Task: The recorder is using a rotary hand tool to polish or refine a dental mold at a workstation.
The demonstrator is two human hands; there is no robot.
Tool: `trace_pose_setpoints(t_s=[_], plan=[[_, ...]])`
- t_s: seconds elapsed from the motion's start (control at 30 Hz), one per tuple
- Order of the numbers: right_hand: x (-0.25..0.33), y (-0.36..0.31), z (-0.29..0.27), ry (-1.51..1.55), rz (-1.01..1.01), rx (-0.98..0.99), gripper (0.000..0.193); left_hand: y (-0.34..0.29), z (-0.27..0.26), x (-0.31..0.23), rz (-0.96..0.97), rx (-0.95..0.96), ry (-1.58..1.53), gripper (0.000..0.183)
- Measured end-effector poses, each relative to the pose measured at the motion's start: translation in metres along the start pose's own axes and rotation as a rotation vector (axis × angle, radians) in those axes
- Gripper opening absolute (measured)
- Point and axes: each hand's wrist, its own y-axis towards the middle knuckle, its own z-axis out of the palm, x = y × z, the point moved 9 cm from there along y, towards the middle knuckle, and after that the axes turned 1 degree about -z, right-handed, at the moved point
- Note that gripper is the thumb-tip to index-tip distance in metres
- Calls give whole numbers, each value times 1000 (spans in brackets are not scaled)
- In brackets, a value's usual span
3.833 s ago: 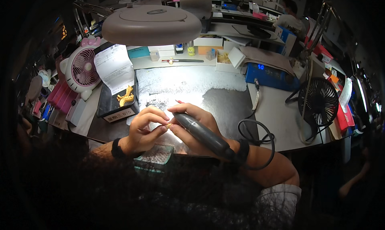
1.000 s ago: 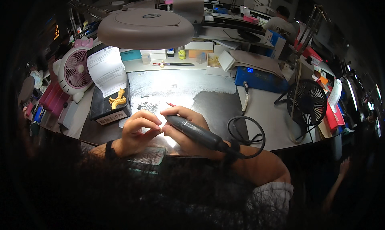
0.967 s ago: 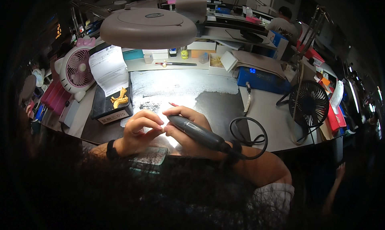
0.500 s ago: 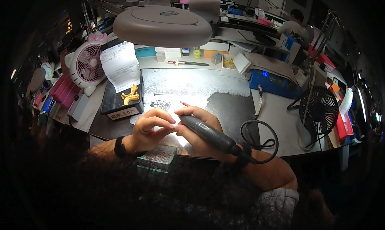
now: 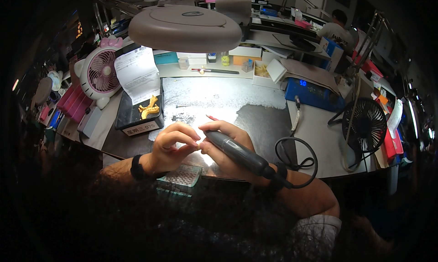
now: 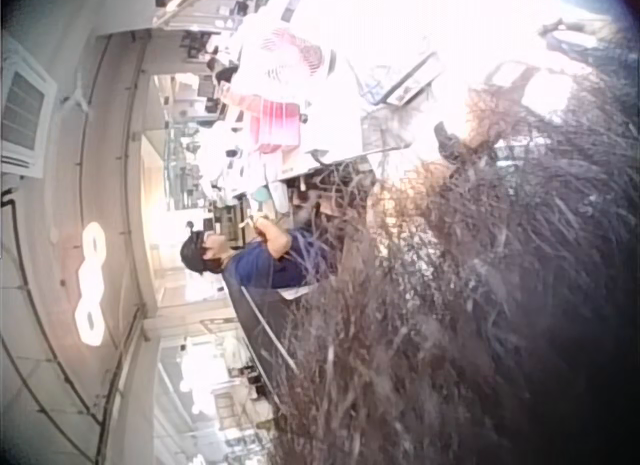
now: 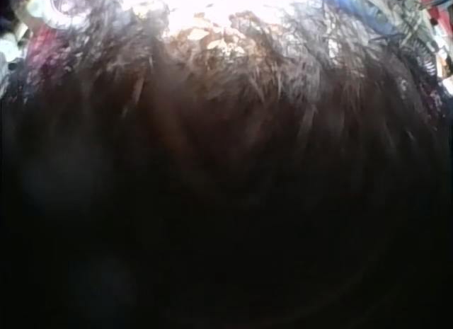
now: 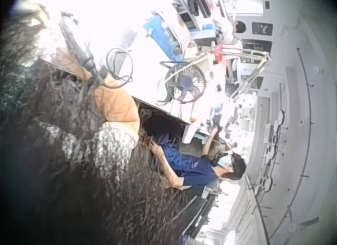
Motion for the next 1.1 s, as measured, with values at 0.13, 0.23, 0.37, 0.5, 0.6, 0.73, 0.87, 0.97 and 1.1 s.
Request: trace_pose_setpoints(t_s=[0.13, 0.23, 0.37, 0.5, 0.6, 0.73, 0.87, 0.97, 1.1], plan=[[7, 2, 0, -70, -95, 24, 32, 0, -1, -1, 48, -24, 8, 27], [4, 2, 1, -48, -58, 17, 31, 2, 0, -2, 43, -24, -3, 28], [1, 1, 0, 2, -19, 2, 30, 2, 0, -3, 48, -26, 0, 29], [0, -1, 1, 46, 116, 31, 29, 1, 0, -2, 49, -6, -8, 31], [-8, -2, 2, 22, 141, 55, 30, 0, 1, -4, 57, 3, 21, 30], [-2, 0, 2, 5, -4, 23, 26, 3, 2, -13, 121, 19, 97, 31], [1, 2, 0, -38, -96, 19, 25, 2, 2, -14, 142, 3, 126, 34], [4, 1, 1, -34, -42, 16, 27, 1, 2, -11, 132, 10, 124, 35], [7, 0, 0, -20, -72, -15, 33, 1, 0, -9, 100, -15, 105, 37]])
